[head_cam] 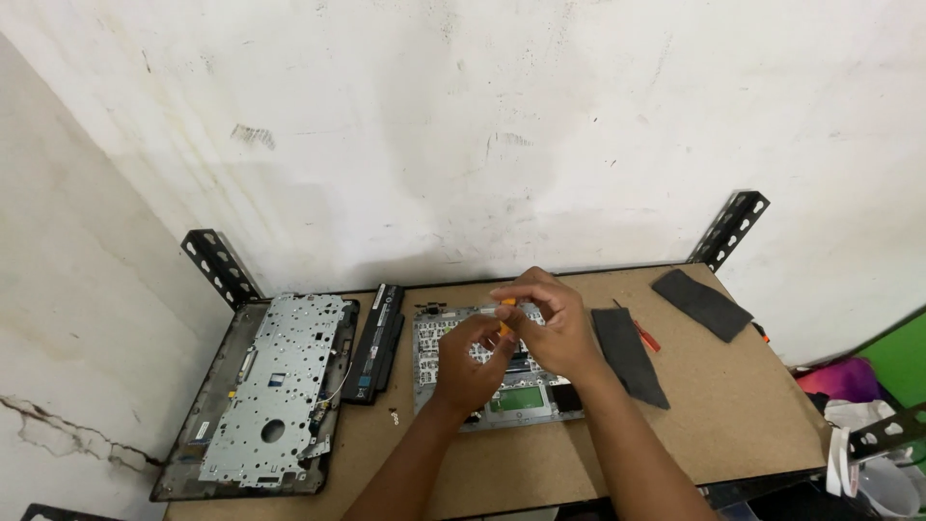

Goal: Disassembling internal components of a laptop, including removing screws and handling a RAM module.

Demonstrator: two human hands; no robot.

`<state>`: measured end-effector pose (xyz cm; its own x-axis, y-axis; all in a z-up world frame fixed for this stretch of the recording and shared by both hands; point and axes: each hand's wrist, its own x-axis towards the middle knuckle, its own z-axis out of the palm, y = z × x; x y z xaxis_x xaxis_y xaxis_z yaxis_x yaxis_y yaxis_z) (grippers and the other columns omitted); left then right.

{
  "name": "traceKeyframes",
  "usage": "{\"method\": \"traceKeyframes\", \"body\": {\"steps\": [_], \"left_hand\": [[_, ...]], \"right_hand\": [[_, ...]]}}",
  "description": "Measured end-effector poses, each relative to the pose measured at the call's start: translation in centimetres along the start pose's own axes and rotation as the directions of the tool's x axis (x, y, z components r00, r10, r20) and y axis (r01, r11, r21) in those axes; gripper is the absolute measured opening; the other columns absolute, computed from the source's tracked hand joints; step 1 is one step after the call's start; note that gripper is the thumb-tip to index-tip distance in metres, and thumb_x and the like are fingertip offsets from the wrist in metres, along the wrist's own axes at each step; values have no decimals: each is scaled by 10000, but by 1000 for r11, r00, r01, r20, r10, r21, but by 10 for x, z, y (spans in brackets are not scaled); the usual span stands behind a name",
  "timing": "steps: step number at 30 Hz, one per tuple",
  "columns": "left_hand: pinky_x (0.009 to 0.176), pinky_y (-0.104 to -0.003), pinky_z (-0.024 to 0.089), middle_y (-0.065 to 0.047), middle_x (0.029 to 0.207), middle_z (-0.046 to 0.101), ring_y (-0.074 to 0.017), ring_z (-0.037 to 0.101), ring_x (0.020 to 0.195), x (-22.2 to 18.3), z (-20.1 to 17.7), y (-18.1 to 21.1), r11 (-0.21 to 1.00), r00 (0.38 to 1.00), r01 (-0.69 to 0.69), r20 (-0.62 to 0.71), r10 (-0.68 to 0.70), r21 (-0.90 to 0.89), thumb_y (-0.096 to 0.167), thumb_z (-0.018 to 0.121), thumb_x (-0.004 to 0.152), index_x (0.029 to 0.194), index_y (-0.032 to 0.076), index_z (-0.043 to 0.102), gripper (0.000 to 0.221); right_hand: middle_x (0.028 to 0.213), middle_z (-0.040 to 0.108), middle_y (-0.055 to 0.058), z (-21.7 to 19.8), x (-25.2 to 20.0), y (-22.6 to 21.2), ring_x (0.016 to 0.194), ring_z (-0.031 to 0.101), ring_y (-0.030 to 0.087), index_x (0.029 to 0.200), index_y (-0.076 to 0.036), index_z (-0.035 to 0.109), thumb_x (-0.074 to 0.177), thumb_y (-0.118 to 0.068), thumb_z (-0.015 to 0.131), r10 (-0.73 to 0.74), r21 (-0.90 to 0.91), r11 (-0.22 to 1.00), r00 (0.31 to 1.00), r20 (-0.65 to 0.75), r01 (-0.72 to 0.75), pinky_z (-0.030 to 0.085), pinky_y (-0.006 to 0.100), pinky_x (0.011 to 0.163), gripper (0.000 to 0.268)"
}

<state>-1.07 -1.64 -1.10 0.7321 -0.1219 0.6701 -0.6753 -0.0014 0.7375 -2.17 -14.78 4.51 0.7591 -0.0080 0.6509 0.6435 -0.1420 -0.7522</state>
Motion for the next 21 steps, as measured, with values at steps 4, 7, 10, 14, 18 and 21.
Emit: {"method": "traceKeyframes", "body": {"steps": [4, 7, 10, 14, 18, 21], "left_hand": [[567, -361, 514, -146, 763, 667, -280, 656, 663, 2, -1, 8, 998, 1000, 19, 13, -18, -60, 98, 636, 860, 899, 41, 678, 81], [557, -365, 513, -172, 772, 661, -305, 644, 637, 4, 1, 7, 998, 1000, 3, 7, -2, -68, 38, 575, 880, 922, 9, 689, 125], [557, -348, 511, -153, 763, 660, -277, 645, 644, 3, 2, 3, 998, 1000, 10, -1, -10, -66, 69, 593, 891, 914, 6, 687, 115], [563, -368, 524, -147, 754, 648, -280, 651, 659, -1, 0, 5, 1000, 1000, 2, 12, -2, -24, 98, 652, 863, 894, 15, 674, 91], [572, -363, 527, -126, 695, 619, -283, 647, 648, -1, 0, -2, 999, 999, 46, -10, -46, 0, 128, 720, 813, 856, 39, 646, 123], [571, -368, 529, -147, 715, 633, -284, 651, 646, -1, 1, 2, 999, 999, 48, -12, -49, -19, 147, 712, 826, 884, 34, 661, 137]], "right_hand": [[853, 668, 127, 5, -2, -10, 821, 593, 157, 1013, 9, 707, 801, -117, 732, 54, 27, 998, 998, -11, -54, 510, 353, 772, 247], [875, 667, 160, 5, 0, -21, 854, 575, 190, 1001, 32, 679, 875, -64, 618, 91, 71, 993, 996, 15, -91, 495, 381, 794, 169], [903, 671, 141, 1, 2, -6, 883, 563, 172, 980, 29, 688, 881, -47, 609, 91, 101, 991, 996, 19, -92, 495, 363, 809, 148], [847, 596, 105, -3, -4, 8, 839, 566, 157, 968, 2, 705, 816, -48, 717, 20, 19, 1000, 1000, 14, -20, 492, 332, 795, 160], [901, 646, 89, 1, -5, 0, 843, 577, 132, 1040, -12, 685, 795, -76, 745, 59, 28, 998, 998, -26, -58, 502, 320, 780, 260], [850, 659, 98, 10, -4, -11, 815, 568, 125, 983, -10, 684, 852, -113, 689, 98, 68, 993, 995, -37, -95, 501, 314, 750, 166]]}}
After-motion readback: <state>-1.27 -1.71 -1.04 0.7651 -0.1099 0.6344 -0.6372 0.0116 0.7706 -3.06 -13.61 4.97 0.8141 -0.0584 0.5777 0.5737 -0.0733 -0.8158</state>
